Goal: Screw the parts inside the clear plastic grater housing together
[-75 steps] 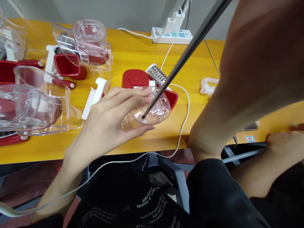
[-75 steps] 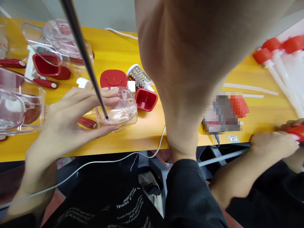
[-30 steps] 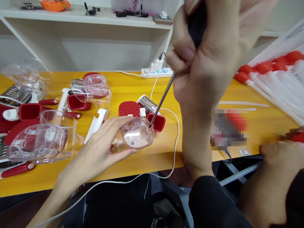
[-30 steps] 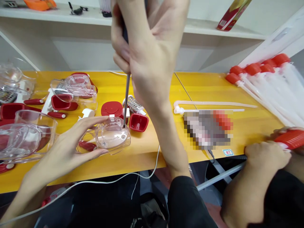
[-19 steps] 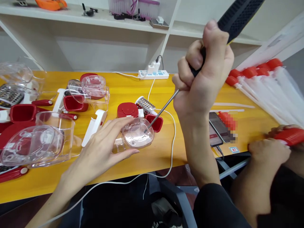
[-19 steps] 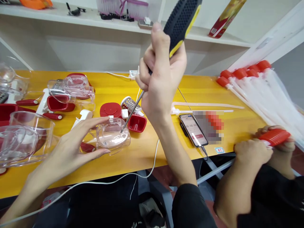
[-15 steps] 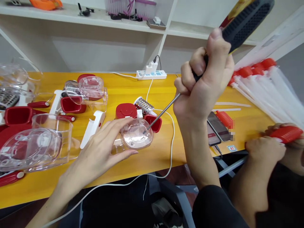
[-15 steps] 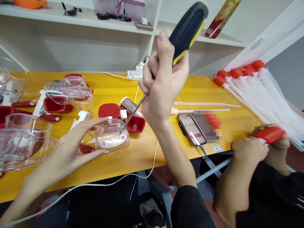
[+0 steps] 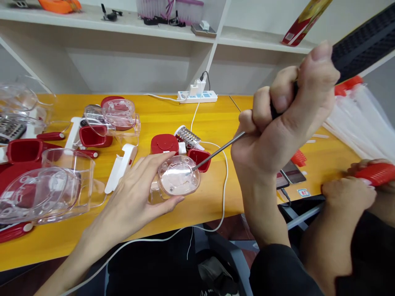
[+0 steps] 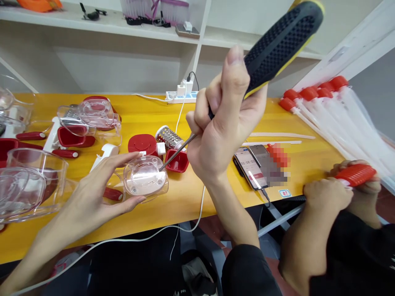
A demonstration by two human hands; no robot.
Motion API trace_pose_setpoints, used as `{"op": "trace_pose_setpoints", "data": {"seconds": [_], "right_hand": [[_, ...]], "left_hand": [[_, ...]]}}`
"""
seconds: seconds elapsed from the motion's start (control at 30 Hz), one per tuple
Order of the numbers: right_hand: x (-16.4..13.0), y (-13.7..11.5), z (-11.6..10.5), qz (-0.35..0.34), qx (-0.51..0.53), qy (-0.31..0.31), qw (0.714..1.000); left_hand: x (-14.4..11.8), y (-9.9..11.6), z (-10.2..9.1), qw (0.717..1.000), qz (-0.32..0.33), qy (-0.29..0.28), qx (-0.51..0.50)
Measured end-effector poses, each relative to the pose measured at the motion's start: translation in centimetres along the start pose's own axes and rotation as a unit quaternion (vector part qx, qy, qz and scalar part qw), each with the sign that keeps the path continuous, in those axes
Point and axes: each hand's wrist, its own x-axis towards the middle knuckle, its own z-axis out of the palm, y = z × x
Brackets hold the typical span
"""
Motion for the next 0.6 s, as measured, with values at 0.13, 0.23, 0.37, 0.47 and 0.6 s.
{"op": "trace_pose_setpoints", "data": {"seconds": [0.13, 0.23, 0.37, 0.47, 0.6], "right_hand": [[-0.3, -0.4, -0.2, -0.001, -0.016, 0.020, 1.000], [-0.5, -0.4, -0.1, -0.003, -0.033, 0.014, 0.999], [-0.9, -0.6, 0.4, -0.025, -0.050, 0.000, 0.998], [-1.3, -0.8, 0.7, -0.048, -0.043, -0.020, 0.998], [-1.5, -0.6, 0.8, -0.038, -0.030, -0.031, 0.998]], "left_hand": [[0.2, -0.1, 0.1, 1.000, -0.006, -0.005, -0.012], [0.2, -0.2, 0.0, 1.000, 0.000, -0.008, -0.009], [0.1, -0.1, -0.1, 1.000, 0.002, -0.016, 0.002], [0.2, 0.2, -0.2, 1.000, -0.003, -0.016, 0.007], [0.2, 0.4, -0.4, 1.000, -0.015, -0.008, -0.013]]}}
